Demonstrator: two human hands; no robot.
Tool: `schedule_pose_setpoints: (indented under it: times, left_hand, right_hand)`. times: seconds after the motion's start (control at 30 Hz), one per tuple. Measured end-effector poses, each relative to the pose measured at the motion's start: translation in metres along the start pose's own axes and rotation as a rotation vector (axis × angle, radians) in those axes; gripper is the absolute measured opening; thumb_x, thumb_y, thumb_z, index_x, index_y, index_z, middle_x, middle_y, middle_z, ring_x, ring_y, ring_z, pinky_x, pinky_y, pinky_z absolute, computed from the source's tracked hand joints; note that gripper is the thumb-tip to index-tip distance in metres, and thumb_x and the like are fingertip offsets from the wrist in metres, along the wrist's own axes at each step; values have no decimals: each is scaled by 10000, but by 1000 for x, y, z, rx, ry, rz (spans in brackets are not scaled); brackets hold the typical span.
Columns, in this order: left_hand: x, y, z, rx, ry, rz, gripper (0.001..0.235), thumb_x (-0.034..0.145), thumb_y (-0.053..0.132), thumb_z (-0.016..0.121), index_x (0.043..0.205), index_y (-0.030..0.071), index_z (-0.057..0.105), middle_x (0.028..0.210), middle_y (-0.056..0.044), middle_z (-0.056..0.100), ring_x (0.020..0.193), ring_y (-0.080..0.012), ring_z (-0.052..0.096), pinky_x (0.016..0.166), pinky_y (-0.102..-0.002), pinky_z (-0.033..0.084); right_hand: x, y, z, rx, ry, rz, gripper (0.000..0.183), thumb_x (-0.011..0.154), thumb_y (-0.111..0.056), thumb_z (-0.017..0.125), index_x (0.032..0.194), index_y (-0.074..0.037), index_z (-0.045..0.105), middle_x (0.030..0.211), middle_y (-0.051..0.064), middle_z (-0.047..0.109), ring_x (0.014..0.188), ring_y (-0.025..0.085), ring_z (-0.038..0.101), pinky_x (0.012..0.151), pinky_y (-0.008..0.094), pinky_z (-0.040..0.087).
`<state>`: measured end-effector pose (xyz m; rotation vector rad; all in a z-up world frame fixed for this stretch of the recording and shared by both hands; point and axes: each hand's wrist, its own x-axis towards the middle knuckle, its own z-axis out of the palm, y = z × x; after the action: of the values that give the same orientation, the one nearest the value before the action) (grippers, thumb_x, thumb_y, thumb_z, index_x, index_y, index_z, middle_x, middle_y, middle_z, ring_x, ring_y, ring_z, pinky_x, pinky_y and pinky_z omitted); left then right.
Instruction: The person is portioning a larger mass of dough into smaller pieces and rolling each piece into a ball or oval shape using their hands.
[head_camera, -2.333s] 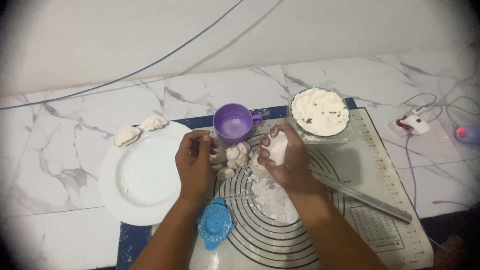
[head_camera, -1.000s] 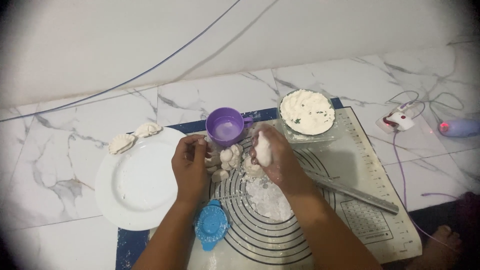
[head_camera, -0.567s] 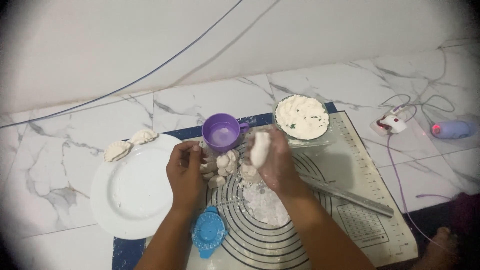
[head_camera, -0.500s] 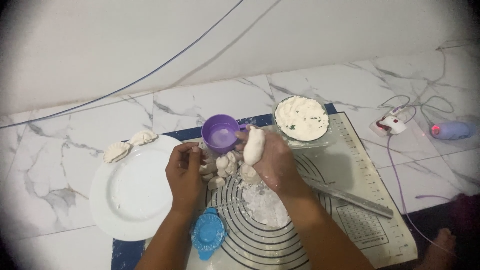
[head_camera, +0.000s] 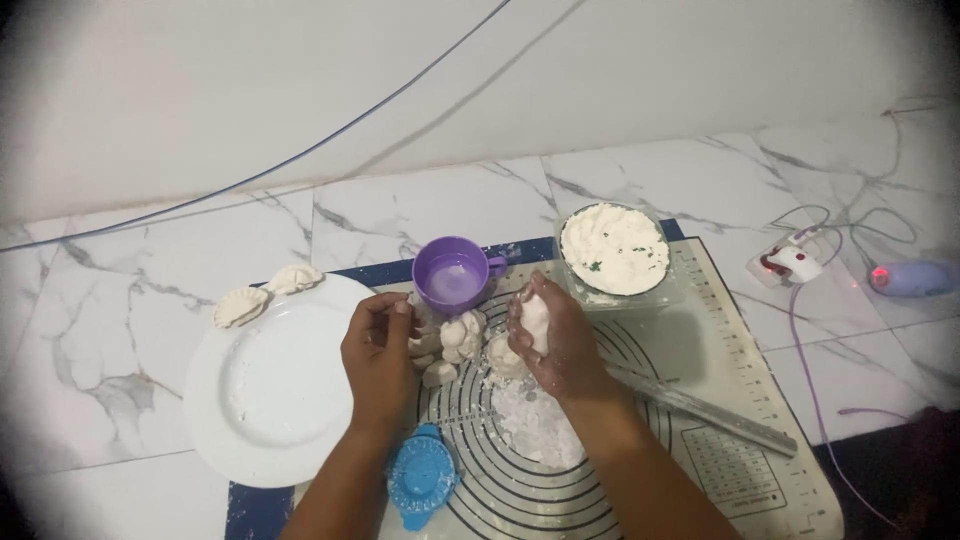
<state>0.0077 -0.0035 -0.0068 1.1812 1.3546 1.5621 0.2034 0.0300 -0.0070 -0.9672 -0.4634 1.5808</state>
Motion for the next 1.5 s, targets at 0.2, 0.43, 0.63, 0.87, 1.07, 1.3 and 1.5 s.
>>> schedule_pose_setpoints:
  times: [0.2, 0.43, 0.63, 0.87, 1.07, 1.3, 1.5]
  left_hand:
    - [3, -6, -1, -32, -3, 13, 203, 1054, 175, 548, 1135, 2, 617, 895, -143, 622, 866, -221, 643, 772, -389, 547]
    - [2, -1, -1, -42, 6, 5, 208, 1049, 191, 560, 1132, 13, 630, 876, -126, 627, 861, -211, 639, 778, -394, 535]
    - [4, -8, -3, -22, -8, 33, 189, 1051, 176, 556, 1120, 18, 635, 854, -122, 636, 842, -207, 649, 768, -389, 544]
    - [3, -3, -3, 13, -27, 1, 219, 1052, 186, 548, 1147, 7, 630, 878, -149, 643, 870, -232, 656, 787, -411, 540]
    - [3, -3, -3, 11, -29, -6, 230, 1054, 196, 543, 1152, 3, 621, 896, -147, 636, 884, -234, 651, 794, -417, 541]
    - [3, -4, -2, -27, 14, -2, 210, 1038, 164, 560, 1134, -3, 643, 864, -140, 640, 857, -238, 663, 796, -424, 546]
    - [2, -6, -3, 40, -35, 48, 206, 1033, 150, 570, 1136, -10, 648, 856, -169, 665, 850, -261, 686, 796, -440, 570]
  right_hand:
    - [0, 2, 2, -51, -159, -23, 310, 1040, -251, 519, 819, -45, 588, 674, 142, 569, 406, 199, 495, 267, 257, 325]
    - [4, 12, -9, 2, -354, -111, 243, 1019, -226, 517, 1174, -47, 573, 700, 159, 608, 439, 200, 548, 270, 249, 395]
    - [27, 31, -33, 22, -361, -136, 274, 1008, -227, 540, 977, 31, 628, 630, 141, 570, 418, 191, 538, 262, 246, 406]
    - [29, 29, -39, 120, -438, -143, 235, 965, -207, 579, 856, -2, 617, 586, 117, 526, 418, 195, 511, 249, 251, 378]
    - [17, 5, -16, -179, -461, -314, 248, 1028, -242, 493, 911, -34, 561, 659, 114, 553, 501, 205, 543, 378, 307, 417]
    - [12, 2, -3, 27, -252, -6, 332, 1051, -332, 427, 1319, -144, 474, 1089, 145, 653, 766, 228, 671, 475, 250, 503]
    - [20, 16, -26, 105, -282, -53, 513, 1125, -459, 329, 911, -89, 614, 712, 133, 625, 488, 198, 599, 267, 205, 343]
